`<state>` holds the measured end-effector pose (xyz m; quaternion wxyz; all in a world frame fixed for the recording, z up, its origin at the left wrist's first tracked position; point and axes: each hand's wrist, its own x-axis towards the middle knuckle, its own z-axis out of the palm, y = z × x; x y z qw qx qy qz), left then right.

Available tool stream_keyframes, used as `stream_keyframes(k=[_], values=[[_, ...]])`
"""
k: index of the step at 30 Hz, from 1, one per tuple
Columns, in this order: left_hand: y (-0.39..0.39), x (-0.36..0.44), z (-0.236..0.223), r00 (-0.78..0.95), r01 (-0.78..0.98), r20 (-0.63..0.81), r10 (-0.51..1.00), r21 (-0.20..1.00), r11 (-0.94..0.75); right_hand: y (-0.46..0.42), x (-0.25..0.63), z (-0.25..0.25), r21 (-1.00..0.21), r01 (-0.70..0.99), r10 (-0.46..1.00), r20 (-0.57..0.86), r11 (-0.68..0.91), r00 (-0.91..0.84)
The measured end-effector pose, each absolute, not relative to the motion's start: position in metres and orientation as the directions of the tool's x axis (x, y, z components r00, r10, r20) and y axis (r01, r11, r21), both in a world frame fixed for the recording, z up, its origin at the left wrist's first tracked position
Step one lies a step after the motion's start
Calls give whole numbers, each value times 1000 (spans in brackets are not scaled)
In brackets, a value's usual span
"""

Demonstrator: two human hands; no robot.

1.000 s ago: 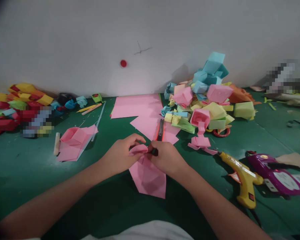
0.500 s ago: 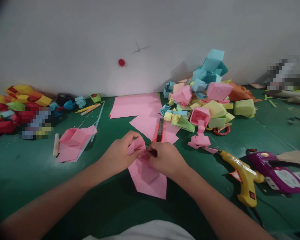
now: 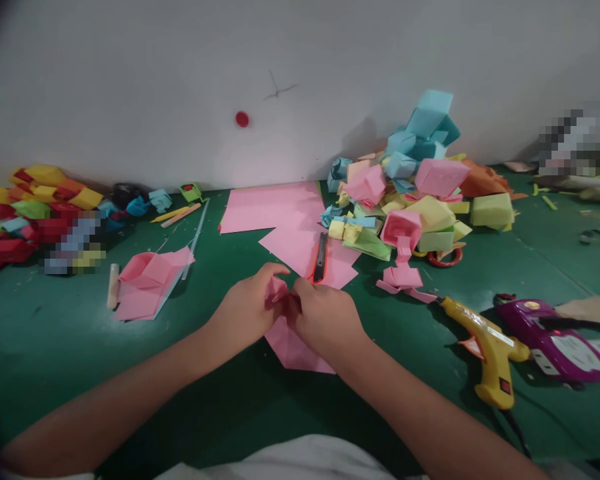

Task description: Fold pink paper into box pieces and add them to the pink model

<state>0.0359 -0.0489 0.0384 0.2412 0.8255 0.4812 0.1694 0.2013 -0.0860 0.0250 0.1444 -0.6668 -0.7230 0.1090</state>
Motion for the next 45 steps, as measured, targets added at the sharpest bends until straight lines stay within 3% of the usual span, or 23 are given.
stream_keyframes(k=[5, 8, 12, 18, 21, 30, 36, 39, 45], values=[[-42, 30, 38, 450, 791, 12, 893, 458, -405, -85, 204, 22, -547, 831, 994, 15, 98, -107], [-38, 28, 40, 403, 838, -10, 915, 405, -365, -83, 206, 20, -598, 796, 994, 16, 96, -108], [-39, 28, 43, 436, 828, 3, 900, 392, -402, -83, 205, 19, -549, 831, 996, 22, 88, -91], [-46, 31, 44, 459, 854, 1, 889, 275, -441, -83, 203, 20, -479, 875, 994, -31, 74, -101], [-47, 32, 43, 465, 845, 3, 885, 297, -445, -83, 205, 20, -465, 884, 994, -71, 44, -87], [-51, 32, 39, 517, 787, 24, 856, 380, -486, -82, 206, 19, -454, 884, 992, 1, 113, -126], [-57, 36, 40, 491, 757, -22, 871, 505, -414, -83, 204, 22, -329, 934, 990, 34, 138, -134], [-60, 37, 39, 492, 759, -15, 870, 497, -421, -84, 202, 22, -284, 943, 985, 59, 173, -163], [-59, 36, 35, 531, 725, -19, 847, 527, -443, -84, 201, 21, -334, 926, 984, 59, 177, -167]])
